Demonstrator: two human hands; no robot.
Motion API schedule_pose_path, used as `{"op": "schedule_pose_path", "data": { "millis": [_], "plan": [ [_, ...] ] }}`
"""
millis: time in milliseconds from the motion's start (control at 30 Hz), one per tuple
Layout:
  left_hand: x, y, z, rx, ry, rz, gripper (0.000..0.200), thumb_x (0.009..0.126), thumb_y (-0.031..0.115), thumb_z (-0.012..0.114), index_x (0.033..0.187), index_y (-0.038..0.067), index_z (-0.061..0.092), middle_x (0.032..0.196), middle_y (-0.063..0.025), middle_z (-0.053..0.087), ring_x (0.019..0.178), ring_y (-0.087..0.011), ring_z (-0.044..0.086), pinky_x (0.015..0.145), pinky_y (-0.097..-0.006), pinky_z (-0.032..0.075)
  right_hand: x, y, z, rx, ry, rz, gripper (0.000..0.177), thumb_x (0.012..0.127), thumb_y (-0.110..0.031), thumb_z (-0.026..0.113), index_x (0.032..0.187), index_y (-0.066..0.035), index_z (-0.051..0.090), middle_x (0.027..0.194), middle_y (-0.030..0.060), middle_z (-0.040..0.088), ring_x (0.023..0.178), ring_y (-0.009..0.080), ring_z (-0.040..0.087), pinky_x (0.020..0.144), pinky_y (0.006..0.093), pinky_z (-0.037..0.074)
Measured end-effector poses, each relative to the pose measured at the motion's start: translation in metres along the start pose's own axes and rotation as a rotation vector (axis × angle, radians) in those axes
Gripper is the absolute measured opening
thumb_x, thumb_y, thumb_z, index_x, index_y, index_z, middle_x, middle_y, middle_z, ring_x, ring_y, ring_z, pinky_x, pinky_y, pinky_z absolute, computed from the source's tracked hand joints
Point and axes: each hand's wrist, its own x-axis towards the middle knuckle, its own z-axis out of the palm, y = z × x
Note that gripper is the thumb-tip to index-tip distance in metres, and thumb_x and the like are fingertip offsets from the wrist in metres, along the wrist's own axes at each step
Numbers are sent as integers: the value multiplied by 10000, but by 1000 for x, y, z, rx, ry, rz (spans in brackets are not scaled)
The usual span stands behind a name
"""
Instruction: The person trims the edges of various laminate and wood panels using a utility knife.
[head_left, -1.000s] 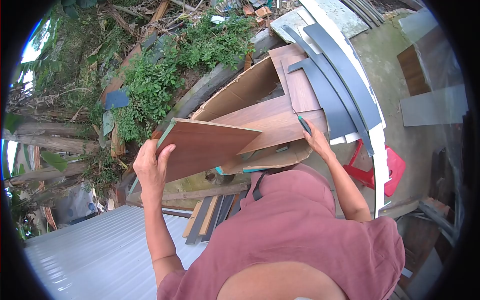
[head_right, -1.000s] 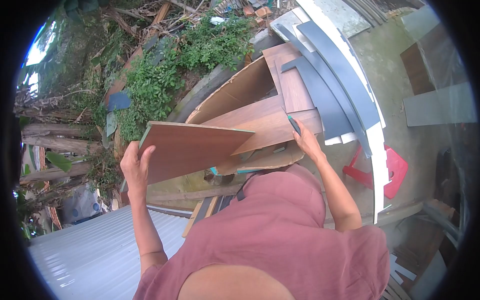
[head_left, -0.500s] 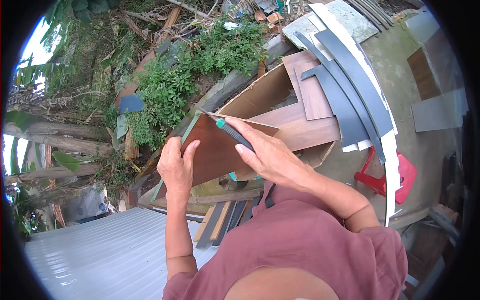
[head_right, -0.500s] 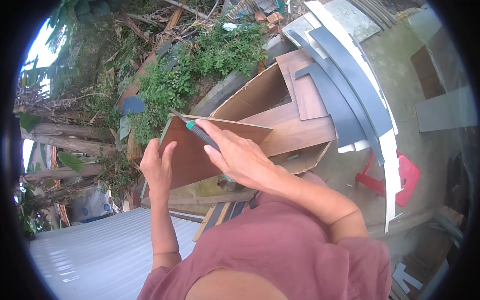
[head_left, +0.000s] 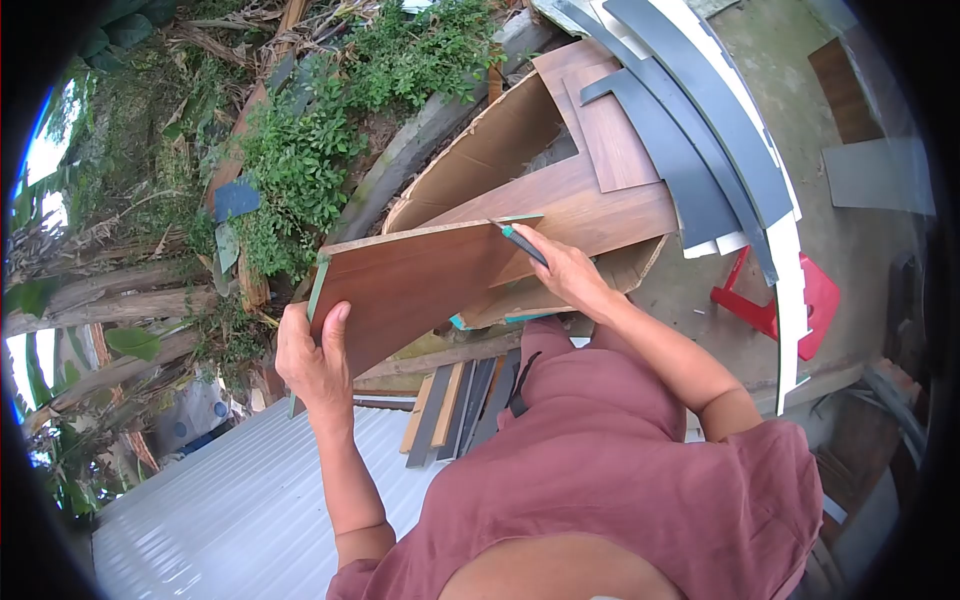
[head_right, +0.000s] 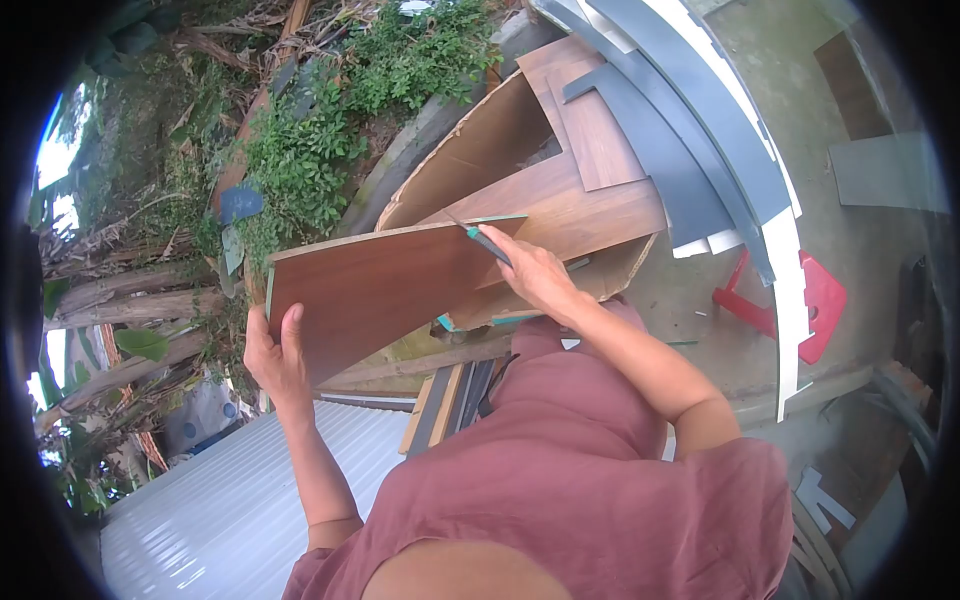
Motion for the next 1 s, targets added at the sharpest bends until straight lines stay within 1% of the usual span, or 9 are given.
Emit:
{"op": "schedule_pose_path", "data": {
  "millis": [100, 167, 233, 467, 700, 800, 900, 967, 1000],
  "plan": [
    [2, -3, 1, -16, -26, -48, 287, 799, 262, 670, 828, 22, 516, 706, -100, 520, 639, -271, 509, 582, -348, 412, 1, 79, 24, -69, -9, 109, 599, 810, -36, 485, 1347, -243, 317, 957, 194, 591, 869, 395, 569, 731, 479, 442],
    [3, -7, 3, -17, -21, -62, 285, 800, 258, 670, 828, 21, 515, 710, -93, 521, 640, -265, 511, 586, -342, 414, 5, 116, 29, -98, -129, 335, 595, 800, -23, 495, 1341, -211, 331, 1089, 188, 576, 956, 403, 551, 785, 464, 451],
    [4, -6, 4, -27, -20, -63, 282, 800, 255, 670, 828, 21, 515, 712, -92, 522, 640, -262, 511, 587, -339, 414, 4, 158, 43, -117, -112, 355, 591, 804, -33, 498, 1340, -222, 332, 1063, 198, 583, 948, 403, 554, 783, 467, 450],
    [6, -5, 5, -38, 26, -30, 264, 794, 233, 678, 846, 21, 531, 713, -90, 523, 634, -248, 508, 585, -326, 413, 7, 204, 58, -276, -132, 472, 599, 811, -66, 512, 1343, -271, 327, 1010, 213, 602, 946, 393, 568, 813, 480, 448],
    [12, -11, -4, -123, 11, 18, 282, 762, 228, 700, 811, 13, 525, 678, -99, 497, 602, -260, 486, 560, -334, 400, 5, 181, 30, -372, -175, 490, 615, 821, -90, 505, 1365, -254, 272, 1015, 248, 589, 966, 422, 552, 830, 479, 445],
    [24, -6, -9, -65, -73, 190, 303, 722, 241, 712, 788, 17, 520, 666, -102, 490, 589, -271, 474, 542, -345, 386, -8, 158, -2, -317, -36, 529, 577, 821, -88, 488, 1337, -295, 333, 1018, 217, 600, 974, 387, 566, 827, 481, 435],
    [42, 9, -7, -23, 12, 354, 305, 703, 259, 713, 760, 36, 513, 664, -85, 491, 602, -262, 490, 545, -357, 391, -21, 139, -34, -158, 126, 389, 587, 826, -80, 498, 1365, -222, 315, 972, 263, 590, 914, 412, 573, 810, 457, 442],
    [52, 17, -2, -30, 49, 373, 300, 715, 256, 705, 778, 32, 516, 673, -95, 496, 612, -272, 492, 549, -360, 391, -23, 128, -51, -198, 349, 229, 549, 845, -106, 505, 1365, -174, 341, 815, 160, 598, 715, 271, 593, 685, 371, 472],
    [56, 21, -2, -27, 69, 408, 295, 727, 254, 697, 796, 28, 519, 681, -104, 501, 623, -281, 495, 553, -363, 392, -19, 100, -62, -57, 353, 340, 531, 851, -147, 513, 1357, -146, 350, 781, 133, 590, 671, 238, 581, 644, 349, 463]
  ]
}}
